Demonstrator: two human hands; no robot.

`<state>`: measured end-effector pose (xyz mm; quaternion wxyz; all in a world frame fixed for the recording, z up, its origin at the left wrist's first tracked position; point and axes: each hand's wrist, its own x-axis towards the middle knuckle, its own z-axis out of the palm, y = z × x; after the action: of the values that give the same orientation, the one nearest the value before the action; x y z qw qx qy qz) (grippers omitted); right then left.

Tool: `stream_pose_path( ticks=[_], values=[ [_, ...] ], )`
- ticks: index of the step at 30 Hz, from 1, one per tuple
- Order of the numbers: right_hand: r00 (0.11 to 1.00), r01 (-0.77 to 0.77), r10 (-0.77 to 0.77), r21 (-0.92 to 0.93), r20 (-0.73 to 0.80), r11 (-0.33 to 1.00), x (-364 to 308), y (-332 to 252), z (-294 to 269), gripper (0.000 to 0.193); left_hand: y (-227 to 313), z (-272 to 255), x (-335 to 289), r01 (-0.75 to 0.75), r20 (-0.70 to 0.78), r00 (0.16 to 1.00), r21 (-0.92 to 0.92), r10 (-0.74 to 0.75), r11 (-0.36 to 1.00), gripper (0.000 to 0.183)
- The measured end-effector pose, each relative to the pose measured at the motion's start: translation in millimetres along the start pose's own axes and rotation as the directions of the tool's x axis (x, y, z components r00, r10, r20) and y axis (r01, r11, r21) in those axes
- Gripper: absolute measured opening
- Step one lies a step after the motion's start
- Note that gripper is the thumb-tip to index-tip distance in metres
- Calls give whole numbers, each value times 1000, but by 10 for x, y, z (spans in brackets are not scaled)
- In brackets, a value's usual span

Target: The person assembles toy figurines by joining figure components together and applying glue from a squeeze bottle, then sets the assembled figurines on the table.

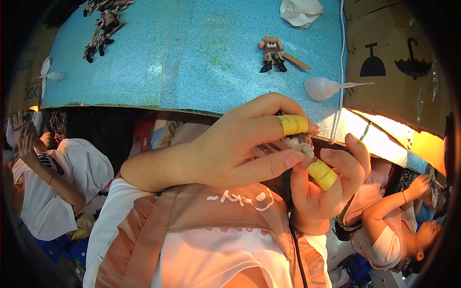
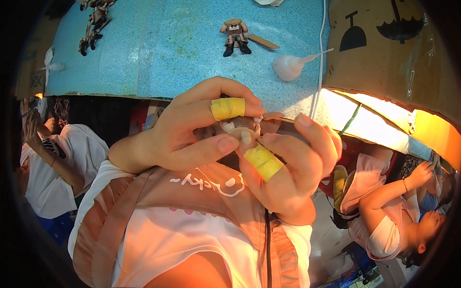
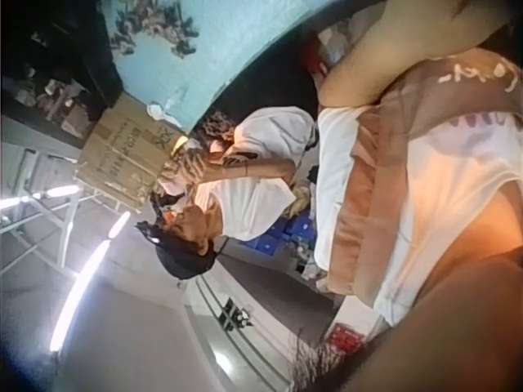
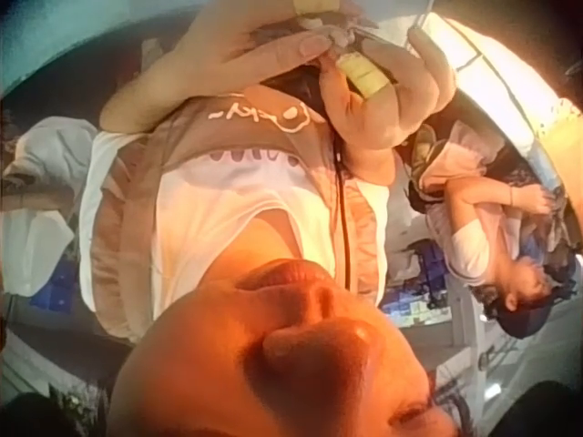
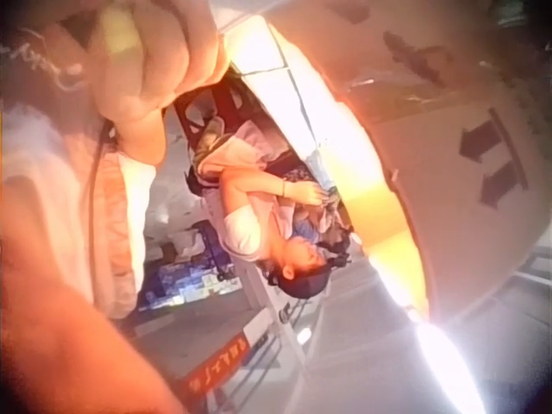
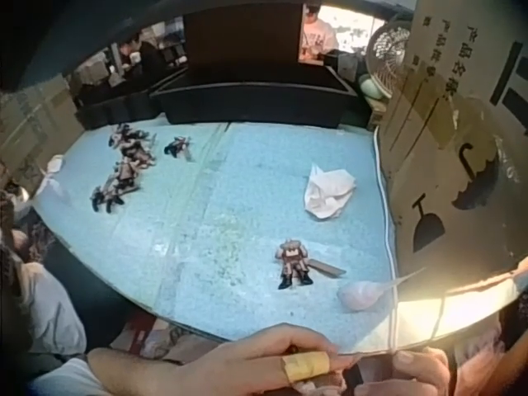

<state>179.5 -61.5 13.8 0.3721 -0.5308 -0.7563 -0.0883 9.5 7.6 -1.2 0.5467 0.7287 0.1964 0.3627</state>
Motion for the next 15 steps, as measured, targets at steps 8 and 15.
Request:
stream_pose_path(
  ticks=[8, 15],
  values=[
    [947, -318, 282, 567, 153, 760, -3, 80, 20, 19, -5, 25, 11, -79, 88, 994, 115, 69, 990, 41],
    [924, -378, 340, 559, 175, 738, -17, 16, 80, 23, -36, 22, 17, -120, 81, 991, 193, 106, 974, 43]
  ],
)
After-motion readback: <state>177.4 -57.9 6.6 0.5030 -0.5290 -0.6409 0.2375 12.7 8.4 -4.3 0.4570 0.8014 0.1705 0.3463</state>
